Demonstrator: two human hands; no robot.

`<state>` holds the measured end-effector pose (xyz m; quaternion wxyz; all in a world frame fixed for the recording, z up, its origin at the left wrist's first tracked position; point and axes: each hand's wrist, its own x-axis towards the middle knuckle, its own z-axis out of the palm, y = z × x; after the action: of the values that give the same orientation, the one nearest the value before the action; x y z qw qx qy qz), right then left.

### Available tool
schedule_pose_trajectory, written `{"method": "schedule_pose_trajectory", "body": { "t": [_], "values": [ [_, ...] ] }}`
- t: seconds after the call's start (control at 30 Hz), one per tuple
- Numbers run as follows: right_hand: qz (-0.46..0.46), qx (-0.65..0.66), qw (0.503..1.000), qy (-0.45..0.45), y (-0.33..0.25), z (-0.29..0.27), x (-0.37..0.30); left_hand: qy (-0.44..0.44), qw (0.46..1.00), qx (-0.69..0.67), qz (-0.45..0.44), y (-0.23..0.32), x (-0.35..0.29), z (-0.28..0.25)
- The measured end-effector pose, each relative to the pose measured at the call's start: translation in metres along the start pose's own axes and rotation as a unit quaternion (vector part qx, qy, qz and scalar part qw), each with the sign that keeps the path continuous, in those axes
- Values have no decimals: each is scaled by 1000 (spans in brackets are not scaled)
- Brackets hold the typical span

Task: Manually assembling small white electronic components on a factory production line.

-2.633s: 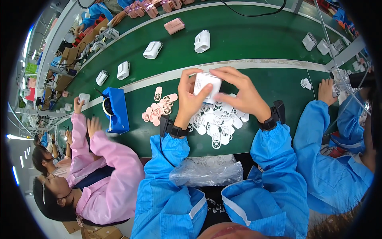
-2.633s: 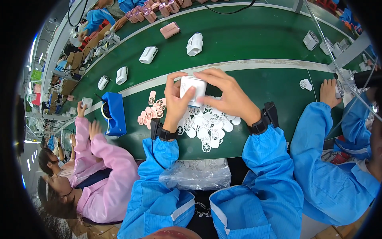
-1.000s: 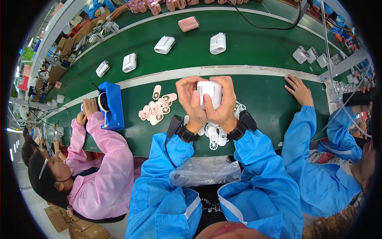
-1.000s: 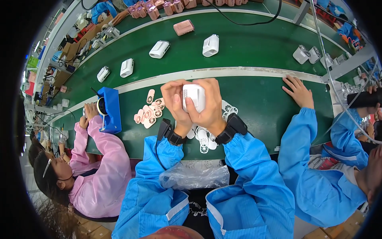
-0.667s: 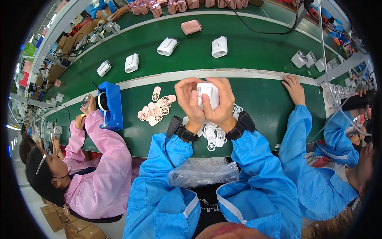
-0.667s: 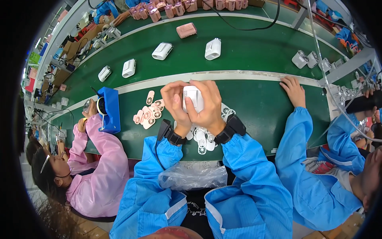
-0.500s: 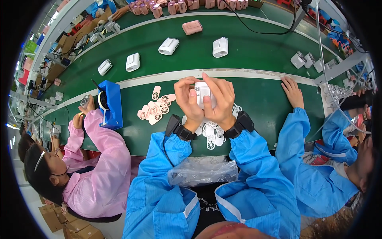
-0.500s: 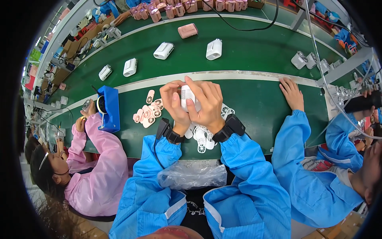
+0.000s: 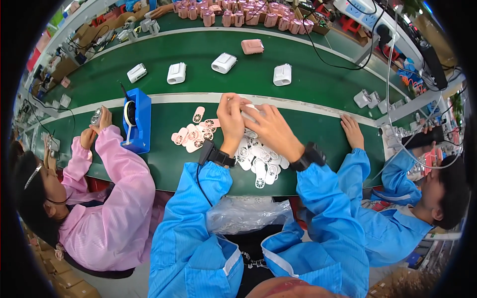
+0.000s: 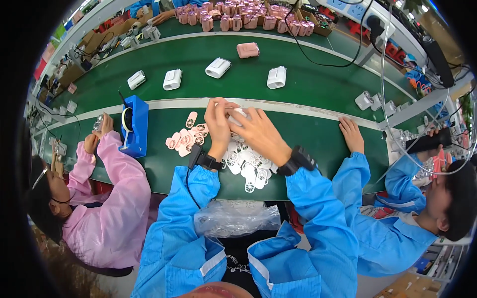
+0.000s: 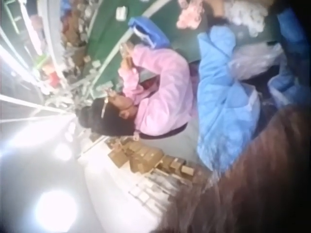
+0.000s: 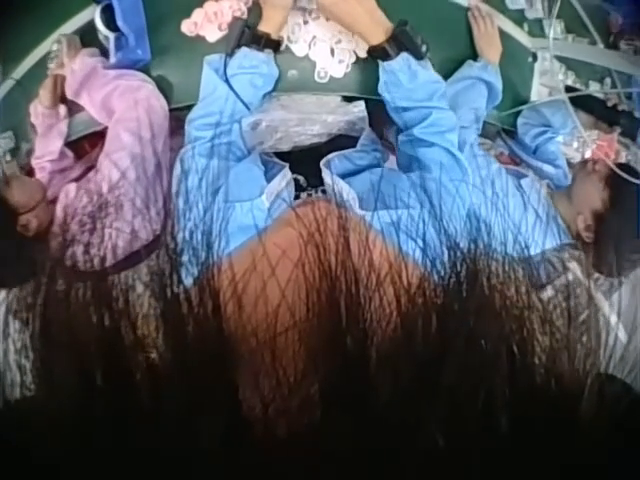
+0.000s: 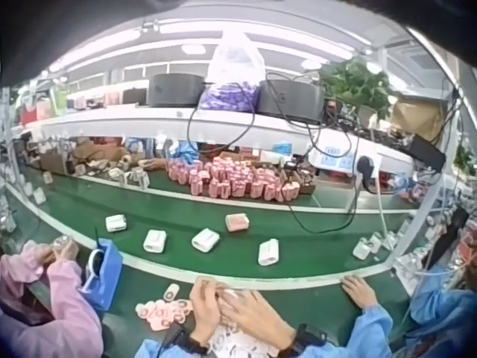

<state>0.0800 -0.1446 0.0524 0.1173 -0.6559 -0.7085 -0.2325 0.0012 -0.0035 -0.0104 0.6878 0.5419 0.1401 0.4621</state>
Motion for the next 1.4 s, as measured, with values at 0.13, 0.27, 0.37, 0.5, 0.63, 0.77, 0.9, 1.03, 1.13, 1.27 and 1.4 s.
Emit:
{"method": "schedule_pose_trajectory", "body": {
  "t": [0.13, 0.27, 0.37, 0.5, 0.63, 0.77, 0.9, 1.03, 1.13, 1.27, 1.4],
  "values": [
    [28, 195, 974, -111, 27, 11, 24, 103, 995, 9, -10, 15, 0, 13],
    [209, 253, 945, 0, 70, 60, 42, 157, 967, 150, 130, 3, 4, 10],
    [345, 194, 903, 167, 116, 95, 59, 113, 983, 117, 88, -9, 7, 9],
    [475, 80, 873, 75, 126, 110, 60, 76, 992, 94, 27, -7, 0, 10],
    [468, 74, 881, -3, 124, 87, 56, 90, 993, 80, 16, 1, 1, 9],
    [484, 25, 866, 126, 158, 79, 30, 80, 993, 81, 16, 1, 2, 9],
    [540, -54, 832, 118, 182, 109, -5, 75, 995, 66, 18, -4, 0, 6],
    [588, 131, 791, 112, 204, 118, -24, 64, 996, 59, 13, -3, 1, 11],
    [645, 245, 711, 134, 230, 98, -50, 36, 997, 69, -12, -2, 2, 11],
    [555, 257, 767, 194, 186, 36, -35, 19, 996, 81, -31, 1, 0, 2],
    [279, 396, 875, -16, 118, -41, -10, -66, 997, 30, 39, 13, 0, 23]
  ]
}}
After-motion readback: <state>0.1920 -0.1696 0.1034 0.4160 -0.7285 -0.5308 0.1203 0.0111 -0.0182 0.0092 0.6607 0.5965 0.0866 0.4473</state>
